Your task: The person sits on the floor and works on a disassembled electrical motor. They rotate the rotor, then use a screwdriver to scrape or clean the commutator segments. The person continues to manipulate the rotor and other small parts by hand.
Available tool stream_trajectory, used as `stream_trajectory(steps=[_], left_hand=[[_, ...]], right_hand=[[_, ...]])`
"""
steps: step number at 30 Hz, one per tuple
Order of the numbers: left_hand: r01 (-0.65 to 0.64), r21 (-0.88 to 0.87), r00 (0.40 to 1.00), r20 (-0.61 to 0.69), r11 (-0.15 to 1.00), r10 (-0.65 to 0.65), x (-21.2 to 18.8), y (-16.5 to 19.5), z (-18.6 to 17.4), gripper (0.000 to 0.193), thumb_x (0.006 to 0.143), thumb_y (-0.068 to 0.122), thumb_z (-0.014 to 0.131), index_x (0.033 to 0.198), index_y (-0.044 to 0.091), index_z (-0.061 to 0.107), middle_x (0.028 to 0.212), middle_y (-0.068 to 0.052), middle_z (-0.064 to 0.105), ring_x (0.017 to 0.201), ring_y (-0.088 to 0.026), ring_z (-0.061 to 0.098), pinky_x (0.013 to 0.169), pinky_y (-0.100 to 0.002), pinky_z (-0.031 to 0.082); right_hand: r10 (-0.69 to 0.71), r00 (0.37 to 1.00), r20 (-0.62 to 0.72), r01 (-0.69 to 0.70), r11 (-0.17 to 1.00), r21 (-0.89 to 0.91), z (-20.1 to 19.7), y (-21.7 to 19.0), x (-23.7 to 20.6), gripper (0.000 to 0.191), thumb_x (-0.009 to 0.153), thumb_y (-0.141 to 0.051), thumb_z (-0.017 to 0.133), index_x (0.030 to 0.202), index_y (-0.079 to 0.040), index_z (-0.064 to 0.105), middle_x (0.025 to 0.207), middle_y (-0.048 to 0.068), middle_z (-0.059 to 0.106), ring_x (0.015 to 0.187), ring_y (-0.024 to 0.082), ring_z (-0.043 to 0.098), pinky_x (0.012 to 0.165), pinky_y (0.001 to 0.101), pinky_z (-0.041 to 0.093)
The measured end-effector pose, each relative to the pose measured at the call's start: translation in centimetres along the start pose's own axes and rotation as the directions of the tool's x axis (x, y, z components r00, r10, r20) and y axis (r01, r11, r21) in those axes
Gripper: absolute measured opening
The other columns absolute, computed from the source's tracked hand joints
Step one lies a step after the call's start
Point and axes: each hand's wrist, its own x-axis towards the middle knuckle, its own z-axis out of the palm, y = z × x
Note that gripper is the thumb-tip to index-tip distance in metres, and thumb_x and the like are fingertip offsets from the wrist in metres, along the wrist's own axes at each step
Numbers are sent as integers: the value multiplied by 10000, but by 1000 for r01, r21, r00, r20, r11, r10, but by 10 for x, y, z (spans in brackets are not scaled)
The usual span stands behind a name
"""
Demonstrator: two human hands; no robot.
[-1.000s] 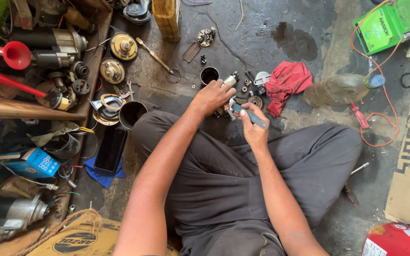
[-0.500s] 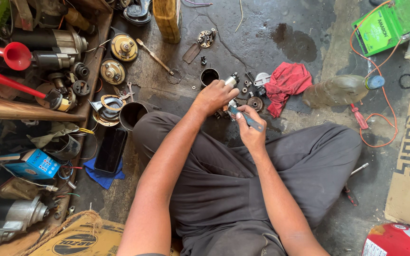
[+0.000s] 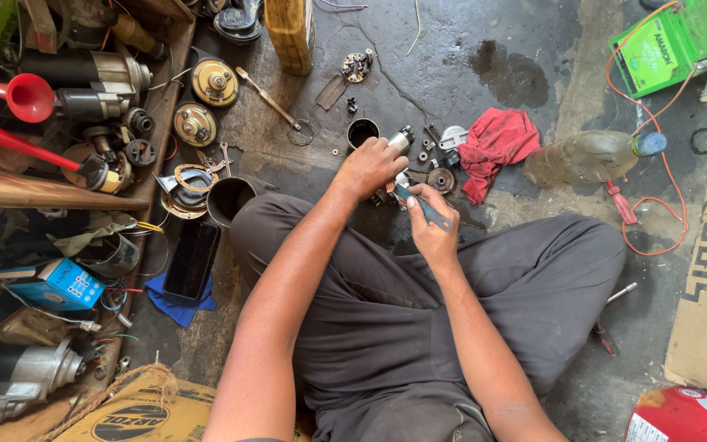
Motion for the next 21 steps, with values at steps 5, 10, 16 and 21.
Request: stream_trajectory(steps=[5,10,16,21], left_hand=[[10,2,1000,1,1000,-10,1,0,2,72,855,200,660,910,178,619,972,-41,614,946,-249,613,832,-387,486],[22,14,1000,8,1000,-23,1,-1,3,68,842,202,655,900,179,628,951,-50,633,920,-247,625,800,-387,482],[31,24,999,23,999,-31,1,-1,5,69,857,206,656,916,180,632,937,-44,630,922,-238,625,805,-380,483],[26,47,1000,3,999,-26,0,-1,6,78,847,213,654,912,179,628,942,-45,632,923,-237,623,805,-380,483]], right_hand=[[-116,992,-43,112,990,-85,8,-6,3,158,974,4,649,1130,28,655,940,138,747,845,180,745,759,306,568],[-68,998,-18,66,991,-114,5,-10,5,143,966,7,653,1108,15,669,887,133,738,791,186,737,725,319,561],[-2,1000,-4,2,998,-59,1,-8,-2,124,980,-19,651,1096,17,674,883,105,753,816,160,738,726,292,561],[-5,996,-92,5,1000,4,-3,-2,2,120,1023,-51,642,1120,17,662,931,75,783,872,115,748,769,271,571]])
